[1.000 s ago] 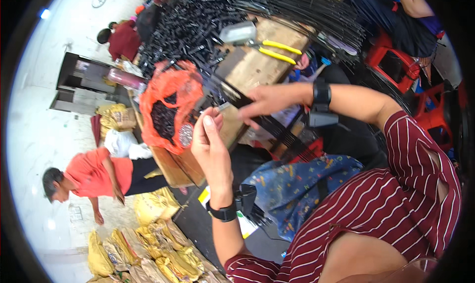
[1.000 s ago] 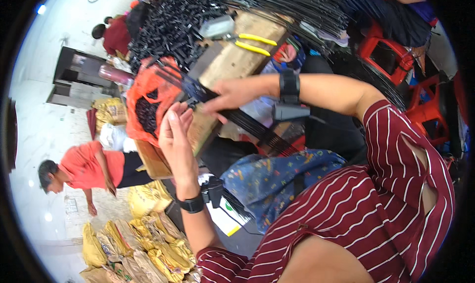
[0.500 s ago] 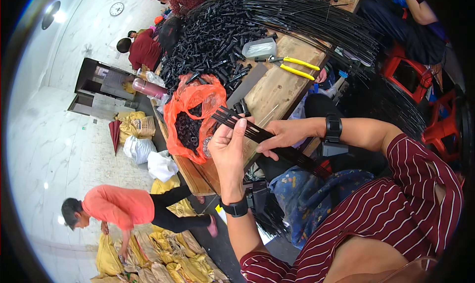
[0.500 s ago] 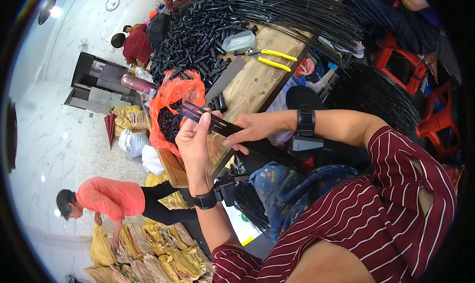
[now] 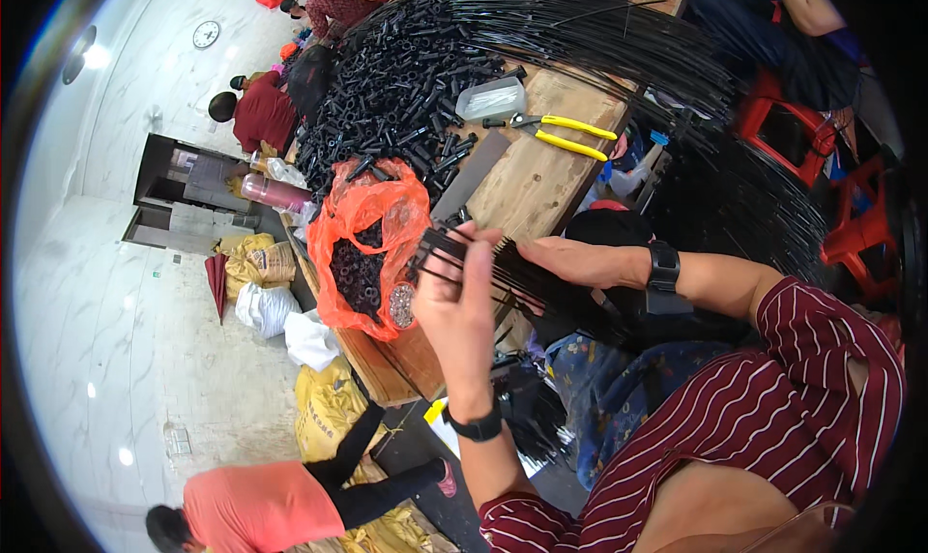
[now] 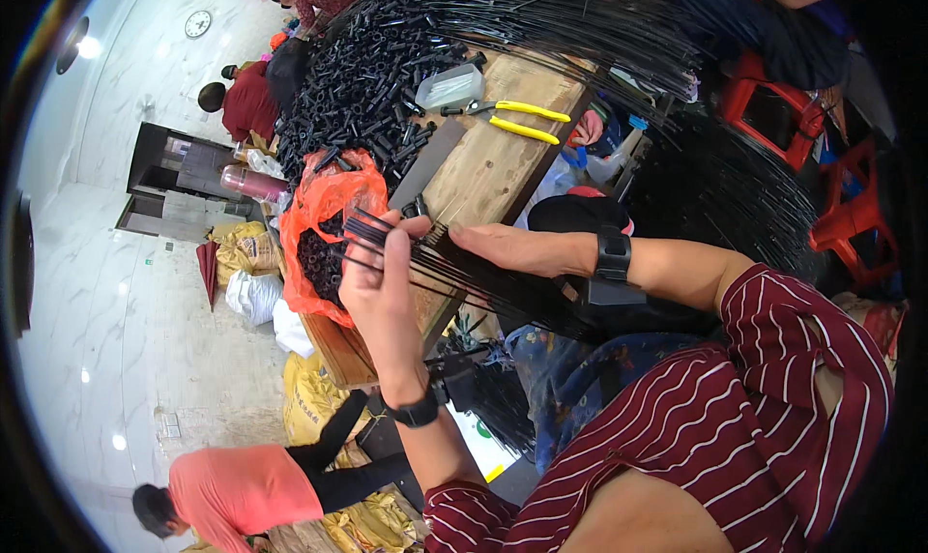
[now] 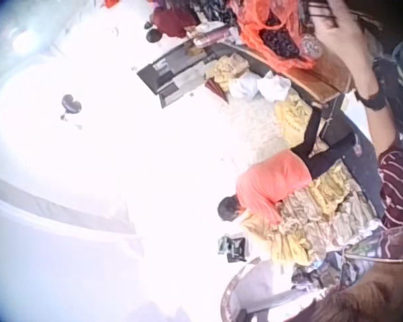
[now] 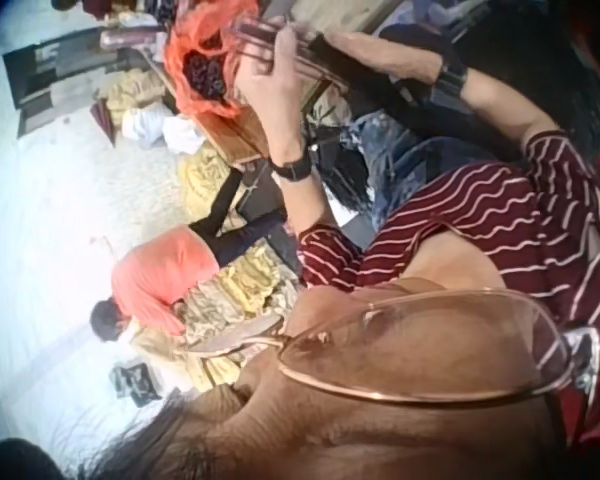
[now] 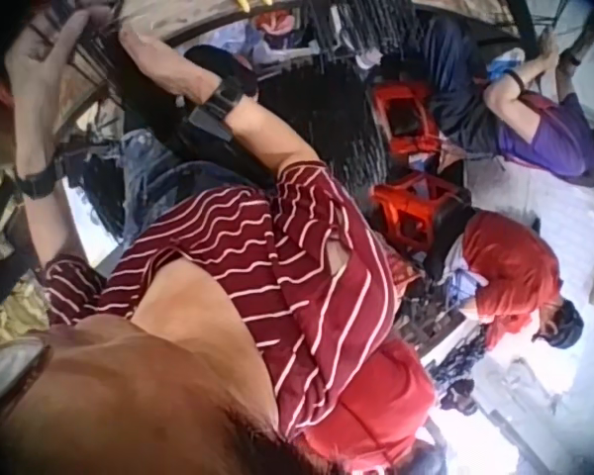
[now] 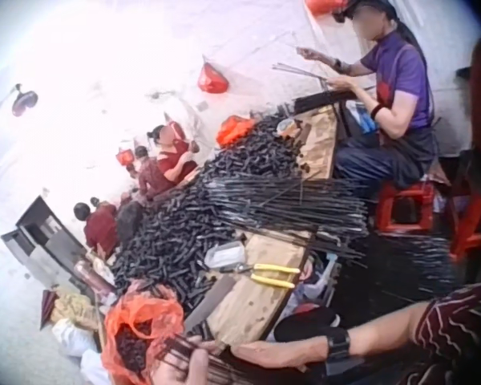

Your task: Assembling and organizing black umbrella ribs and plastic components at a production workbench.

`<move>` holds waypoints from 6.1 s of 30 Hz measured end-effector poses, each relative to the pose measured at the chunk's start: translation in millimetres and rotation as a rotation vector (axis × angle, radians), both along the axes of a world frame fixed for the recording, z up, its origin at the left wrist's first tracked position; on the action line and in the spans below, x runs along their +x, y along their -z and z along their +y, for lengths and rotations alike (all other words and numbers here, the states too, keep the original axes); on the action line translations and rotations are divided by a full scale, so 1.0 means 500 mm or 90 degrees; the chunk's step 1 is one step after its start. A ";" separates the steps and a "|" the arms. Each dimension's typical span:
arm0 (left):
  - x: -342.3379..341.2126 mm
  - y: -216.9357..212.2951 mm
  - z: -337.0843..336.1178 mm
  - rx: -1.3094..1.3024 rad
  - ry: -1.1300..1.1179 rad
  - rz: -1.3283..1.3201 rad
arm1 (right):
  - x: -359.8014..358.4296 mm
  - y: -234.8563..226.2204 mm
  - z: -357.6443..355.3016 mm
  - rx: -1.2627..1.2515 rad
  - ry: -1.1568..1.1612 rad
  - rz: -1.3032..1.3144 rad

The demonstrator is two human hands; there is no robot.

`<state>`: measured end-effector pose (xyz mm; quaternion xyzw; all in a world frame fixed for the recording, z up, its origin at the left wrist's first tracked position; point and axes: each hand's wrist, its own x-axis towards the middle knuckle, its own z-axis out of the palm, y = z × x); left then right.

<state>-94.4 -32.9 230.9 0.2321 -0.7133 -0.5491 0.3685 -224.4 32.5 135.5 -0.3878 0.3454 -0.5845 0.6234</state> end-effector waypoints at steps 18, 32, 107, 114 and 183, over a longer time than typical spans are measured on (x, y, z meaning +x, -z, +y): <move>0.032 0.138 -0.001 0.190 -0.098 0.099 | 0.025 0.010 0.011 0.009 0.036 -0.001; 0.036 0.158 0.001 0.497 0.131 0.324 | 0.008 -0.014 0.012 -0.008 0.033 -0.001; 0.277 -0.375 0.212 0.133 -0.144 -0.465 | -0.089 0.018 -0.023 0.021 -0.061 0.037; 0.115 -0.405 -0.003 -0.230 -0.196 -0.480 | -0.063 -0.004 -0.008 -0.005 -0.029 0.001; 0.008 0.072 -0.130 0.260 0.114 -0.151 | -0.077 0.006 -0.001 0.009 0.010 0.092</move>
